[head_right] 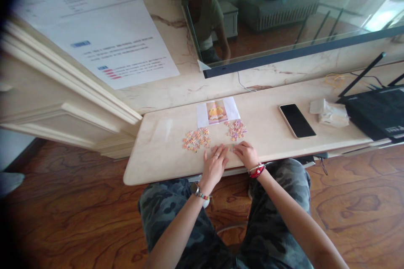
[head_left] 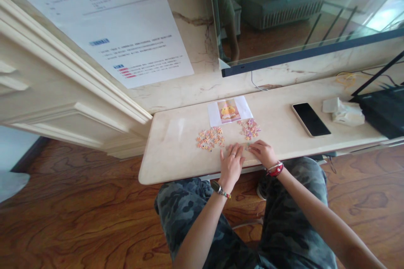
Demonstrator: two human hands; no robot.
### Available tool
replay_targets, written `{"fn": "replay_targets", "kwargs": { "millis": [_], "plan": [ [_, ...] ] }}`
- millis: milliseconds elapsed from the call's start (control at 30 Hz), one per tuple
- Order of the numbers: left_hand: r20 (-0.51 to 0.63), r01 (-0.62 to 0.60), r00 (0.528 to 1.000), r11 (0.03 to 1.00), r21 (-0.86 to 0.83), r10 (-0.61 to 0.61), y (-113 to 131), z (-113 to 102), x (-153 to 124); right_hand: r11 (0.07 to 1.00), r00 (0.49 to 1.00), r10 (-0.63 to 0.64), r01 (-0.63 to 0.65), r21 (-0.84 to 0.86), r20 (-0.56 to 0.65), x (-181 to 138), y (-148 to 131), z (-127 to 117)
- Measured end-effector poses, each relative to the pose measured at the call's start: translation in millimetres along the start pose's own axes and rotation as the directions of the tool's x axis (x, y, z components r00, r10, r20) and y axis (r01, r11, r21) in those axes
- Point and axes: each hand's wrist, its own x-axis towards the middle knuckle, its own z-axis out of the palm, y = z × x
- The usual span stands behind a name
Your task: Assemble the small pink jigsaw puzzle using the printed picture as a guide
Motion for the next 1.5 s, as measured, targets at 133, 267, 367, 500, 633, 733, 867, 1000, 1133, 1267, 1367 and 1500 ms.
{"fn": "replay_targets", "kwargs": {
  "millis": [133, 267, 367, 500, 633, 733, 867, 1000, 1133, 1267, 1367, 1500],
  "plan": [
    [0.005, -0.005, 1.0, 1.0, 0.003, 0.005, 1.5, -2.1, -0.6, 0.998, 1.0, -0.018, 0.019, -0.058, 0.008, 0.1, 3.2, 3.5],
    [-0.004, 0.004, 1.0, 1.0, -0.002, -0.004, 4.0, -0.6, -0.3, 0.995, 1.0, -0.025, 0.025, -0.092, 0.012, 0.2, 2.9, 3.9],
    [-0.007, 0.003, 1.0, 1.0, -0.006, -0.003, 4.7, 1.4, 0.1, 0.994, 1.0, -0.028, 0.028, -0.103, 0.0, -1.2, 2.4, 3.2],
    [-0.01, 0.011, 1.0, 1.0, -0.008, -0.011, 4.7, 3.0, 0.3, 0.987, 0.998, -0.069, 0.067, -0.147, -0.008, -5.2, 2.9, 2.4],
    [-0.006, 0.018, 1.0, 1.0, -0.007, -0.018, 5.3, 2.7, 1.5, 0.968, 0.994, -0.109, 0.107, -0.227, 0.003, -9.0, 0.3, -0.3],
    [-0.017, 0.018, 1.0, 1.0, 0.0, -0.018, 6.1, 2.2, 2.9, 0.959, 0.993, -0.114, 0.119, -0.256, 0.036, -10.7, -3.5, -3.9],
    [-0.038, 0.012, 0.999, 0.999, 0.035, -0.011, 7.0, 3.0, 3.6, 0.946, 0.987, -0.13, 0.152, -0.286, 0.093, -10.6, -4.6, -7.9],
    [-0.046, 0.008, 0.999, 0.998, 0.067, -0.004, 7.7, 5.0, 3.2, 0.931, 0.979, -0.144, 0.184, -0.316, 0.146, -7.8, -1.6, -9.1],
    [-0.057, 0.012, 0.998, 0.997, 0.072, -0.008, 8.5, 6.5, 2.8, 0.92, 0.974, -0.159, 0.206, -0.335, 0.162, -5.4, 0.2, -8.3],
    [-0.061, 0.012, 0.998, 0.998, 0.064, -0.008, 9.5, 7.4, 2.5, 0.914, 0.973, -0.164, 0.211, -0.346, 0.16, -5.3, -0.3, -6.9],
    [-0.061, 0.014, 0.998, 0.998, 0.058, -0.011, 10.4, 7.2, 2.9, 0.912, 0.973, -0.155, 0.207, -0.353, 0.17, -5.3, -2.5, -7.2],
    [-0.062, 0.018, 0.998, 0.998, 0.056, -0.015, 10.8, 6.7, 3.9, 0.932, 0.975, -0.142, 0.191, -0.31, 0.172, -5.5, -4.6, -8.4]
  ]
}}
